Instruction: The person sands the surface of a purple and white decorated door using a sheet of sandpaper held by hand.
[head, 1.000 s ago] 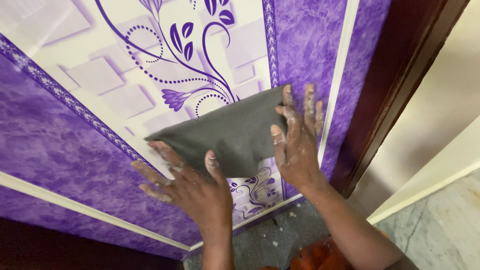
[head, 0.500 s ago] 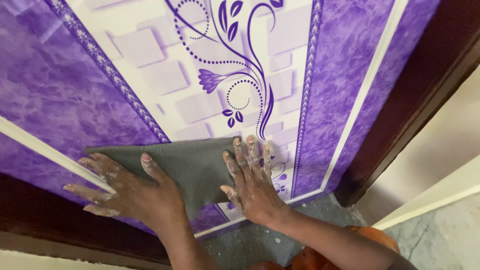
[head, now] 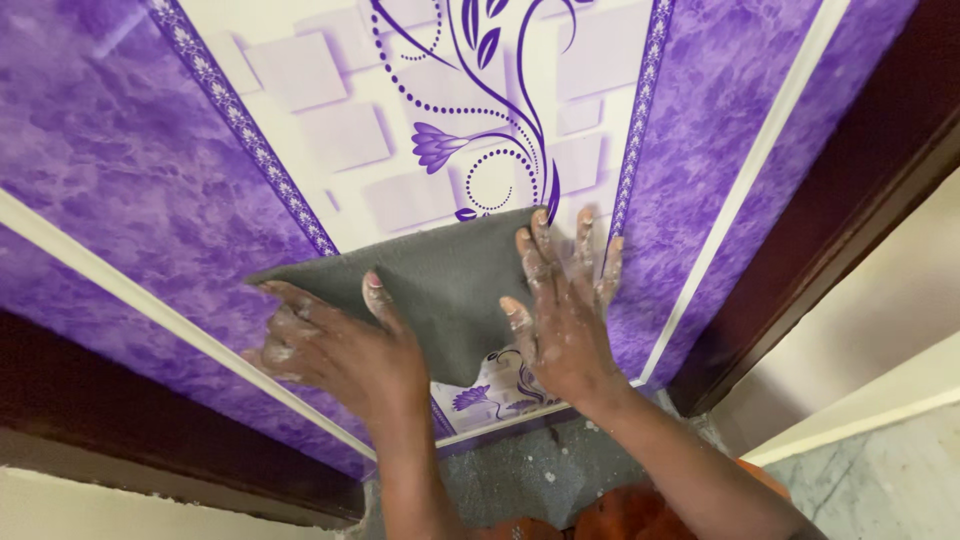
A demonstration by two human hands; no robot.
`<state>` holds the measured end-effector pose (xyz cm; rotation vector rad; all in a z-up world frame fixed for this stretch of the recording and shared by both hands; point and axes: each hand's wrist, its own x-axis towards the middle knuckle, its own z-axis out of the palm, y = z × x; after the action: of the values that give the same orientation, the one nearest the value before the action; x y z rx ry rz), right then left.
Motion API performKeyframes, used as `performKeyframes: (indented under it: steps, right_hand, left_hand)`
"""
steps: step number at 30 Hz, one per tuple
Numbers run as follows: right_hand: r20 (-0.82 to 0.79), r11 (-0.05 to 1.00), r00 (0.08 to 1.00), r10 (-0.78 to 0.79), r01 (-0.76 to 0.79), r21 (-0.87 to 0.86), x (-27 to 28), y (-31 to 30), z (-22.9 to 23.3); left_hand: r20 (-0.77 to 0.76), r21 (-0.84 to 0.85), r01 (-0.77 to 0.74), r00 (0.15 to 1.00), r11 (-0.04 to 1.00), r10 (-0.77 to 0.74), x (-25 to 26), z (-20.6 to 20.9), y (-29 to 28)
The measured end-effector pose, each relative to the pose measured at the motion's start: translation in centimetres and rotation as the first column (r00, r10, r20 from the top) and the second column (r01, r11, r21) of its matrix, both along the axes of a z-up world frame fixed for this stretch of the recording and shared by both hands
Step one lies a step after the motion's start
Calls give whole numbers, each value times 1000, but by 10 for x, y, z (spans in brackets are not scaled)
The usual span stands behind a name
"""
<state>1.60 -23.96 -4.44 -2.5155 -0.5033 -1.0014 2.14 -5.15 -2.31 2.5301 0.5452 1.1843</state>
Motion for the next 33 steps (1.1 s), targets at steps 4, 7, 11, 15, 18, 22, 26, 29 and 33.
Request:
performKeyframes:
  steps: [4, 7, 11, 15, 18, 22, 26, 29, 33]
  right_hand:
    - [110, 987, 984, -143, 134, 86, 4, -33, 17]
    - [129, 965, 964, -234, 214, 153, 9, -57, 31]
    - [171, 934, 933, -317, 275, 230, 9, -86, 40]
    - [163, 914, 919, -359, 311, 259, 11, -108, 43]
    - [176, 909, 910, -376, 326, 261, 10, -115, 42]
    - [173, 916, 918, -358, 309, 256, 8, -110, 40]
    - [177, 938, 936, -305, 263, 226, 6, -90, 34]
    - [179, 959, 950, -258, 230, 164, 5, -68, 26]
    - [176, 985, 971, -161, 147, 86, 1, -36, 6]
  left_hand:
    - [-7, -55, 168, 986, 984, -169, -7, 7, -33]
    - [-140, -17, 212, 967, 977, -212, -10, 8, -62]
    - [-65, 5, 453, 890, 891, -452, -17, -3, -104]
    - [33, 199, 506, 853, 839, -521, -23, -14, -134]
    - [-83, 96, 526, 850, 845, -520, -20, -19, -141]
    - [74, 152, 465, 874, 872, -480, -5, -19, -124]
    - [55, 142, 350, 931, 926, -361, -1, -17, -103]
    - [95, 162, 242, 961, 957, -259, 1, -14, -78]
    - [113, 108, 60, 991, 992, -73, 3, -7, -34]
